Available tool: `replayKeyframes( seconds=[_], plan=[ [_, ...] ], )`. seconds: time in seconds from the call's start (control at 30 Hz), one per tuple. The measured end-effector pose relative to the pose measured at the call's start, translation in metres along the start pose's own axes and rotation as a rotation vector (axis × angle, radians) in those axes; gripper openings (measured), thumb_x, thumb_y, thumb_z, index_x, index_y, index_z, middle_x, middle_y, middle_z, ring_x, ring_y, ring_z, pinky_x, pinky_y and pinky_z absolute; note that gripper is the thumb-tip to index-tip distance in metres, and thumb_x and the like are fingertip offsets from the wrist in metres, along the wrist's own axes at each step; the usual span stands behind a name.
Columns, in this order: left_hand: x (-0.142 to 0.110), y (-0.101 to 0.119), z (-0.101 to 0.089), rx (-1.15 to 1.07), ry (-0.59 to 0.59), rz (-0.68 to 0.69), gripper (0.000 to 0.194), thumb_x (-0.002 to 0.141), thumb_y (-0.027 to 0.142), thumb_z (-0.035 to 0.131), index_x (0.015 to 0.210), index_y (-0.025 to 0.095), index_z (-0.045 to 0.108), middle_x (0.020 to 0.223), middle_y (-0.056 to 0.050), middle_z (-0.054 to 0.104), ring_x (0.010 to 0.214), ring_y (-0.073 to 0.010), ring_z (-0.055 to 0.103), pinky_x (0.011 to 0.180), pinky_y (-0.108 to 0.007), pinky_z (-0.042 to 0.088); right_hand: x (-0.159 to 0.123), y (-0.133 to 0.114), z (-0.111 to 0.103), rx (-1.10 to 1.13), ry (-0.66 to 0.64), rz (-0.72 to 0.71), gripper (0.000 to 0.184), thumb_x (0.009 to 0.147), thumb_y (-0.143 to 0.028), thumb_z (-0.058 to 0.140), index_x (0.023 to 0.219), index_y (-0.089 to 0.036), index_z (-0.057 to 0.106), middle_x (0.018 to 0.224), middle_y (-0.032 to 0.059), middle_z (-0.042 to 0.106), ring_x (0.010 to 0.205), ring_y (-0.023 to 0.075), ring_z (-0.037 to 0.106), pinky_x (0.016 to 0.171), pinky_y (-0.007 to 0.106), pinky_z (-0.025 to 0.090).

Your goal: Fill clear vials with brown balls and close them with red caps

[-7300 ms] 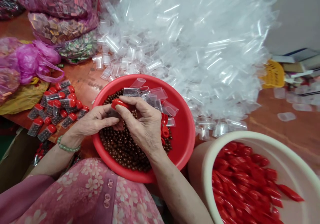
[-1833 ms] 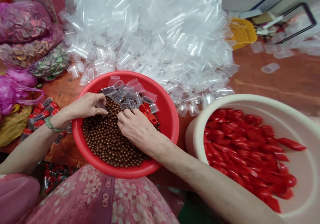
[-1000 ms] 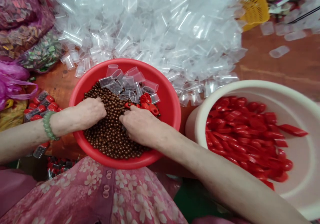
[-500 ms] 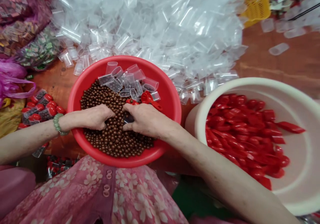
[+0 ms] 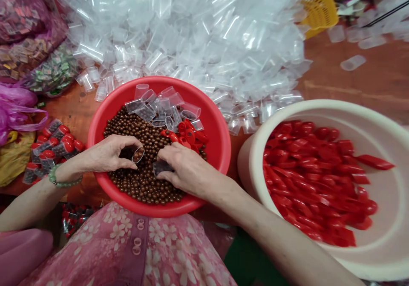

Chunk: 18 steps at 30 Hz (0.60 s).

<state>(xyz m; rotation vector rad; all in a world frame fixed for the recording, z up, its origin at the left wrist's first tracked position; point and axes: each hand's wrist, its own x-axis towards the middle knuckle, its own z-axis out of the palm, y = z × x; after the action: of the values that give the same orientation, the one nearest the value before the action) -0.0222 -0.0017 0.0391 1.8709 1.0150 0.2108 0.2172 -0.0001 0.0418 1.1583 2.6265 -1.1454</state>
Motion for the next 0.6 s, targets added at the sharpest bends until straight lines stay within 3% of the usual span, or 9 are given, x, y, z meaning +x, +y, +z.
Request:
replayKeyframes(
  seconds=[0.13,0.23,0.4,0.6],
  plan=[
    [-0.004,0.0,0.0,0.105,0.038,-0.011,0.02,0.08,0.024,0.069,0.097,0.015,0.063,0.087,-0.001,0.067,0.075,-0.013,0.057,0.069,-0.025,0.041,-0.001,-0.014,-0.002,-0.334,-0.069,0.016,0.004,0.083,-0.021,0.064,0.082,-0.017,0.063,0.087,0.0094,0.07,0.092,0.0272,0.059,0.083,0.038,0.046],
    [-0.003,-0.005,0.003,0.184,0.119,-0.015,0.023,0.08,0.027,0.069,0.099,0.014,0.063,0.086,-0.002,0.065,0.076,-0.014,0.056,0.069,-0.026,0.041,0.011,-0.021,0.0,-0.442,-0.161,0.068,0.007,0.083,-0.016,0.059,0.086,-0.015,0.065,0.088,0.0121,0.07,0.093,0.029,0.061,0.08,0.037,0.047],
    [0.001,-0.013,0.007,0.183,0.203,-0.023,0.023,0.083,0.029,0.066,0.099,0.013,0.062,0.088,-0.003,0.066,0.075,-0.0146,0.058,0.068,-0.027,0.041,0.035,-0.02,0.014,-0.402,-0.277,-0.006,0.026,0.081,-0.004,0.049,0.102,-0.007,0.064,0.101,0.0161,0.069,0.094,0.0255,0.066,0.083,0.034,0.048],
    [0.003,-0.016,0.011,0.192,0.303,-0.032,0.025,0.083,0.032,0.063,0.1,0.014,0.06,0.088,-0.003,0.066,0.076,-0.0154,0.057,0.069,-0.028,0.043,0.052,-0.015,0.032,-0.293,-0.261,-0.177,0.033,0.077,-0.006,0.051,0.108,-0.005,0.062,0.111,0.0188,0.068,0.099,0.0251,0.067,0.086,0.035,0.051]
  ],
)
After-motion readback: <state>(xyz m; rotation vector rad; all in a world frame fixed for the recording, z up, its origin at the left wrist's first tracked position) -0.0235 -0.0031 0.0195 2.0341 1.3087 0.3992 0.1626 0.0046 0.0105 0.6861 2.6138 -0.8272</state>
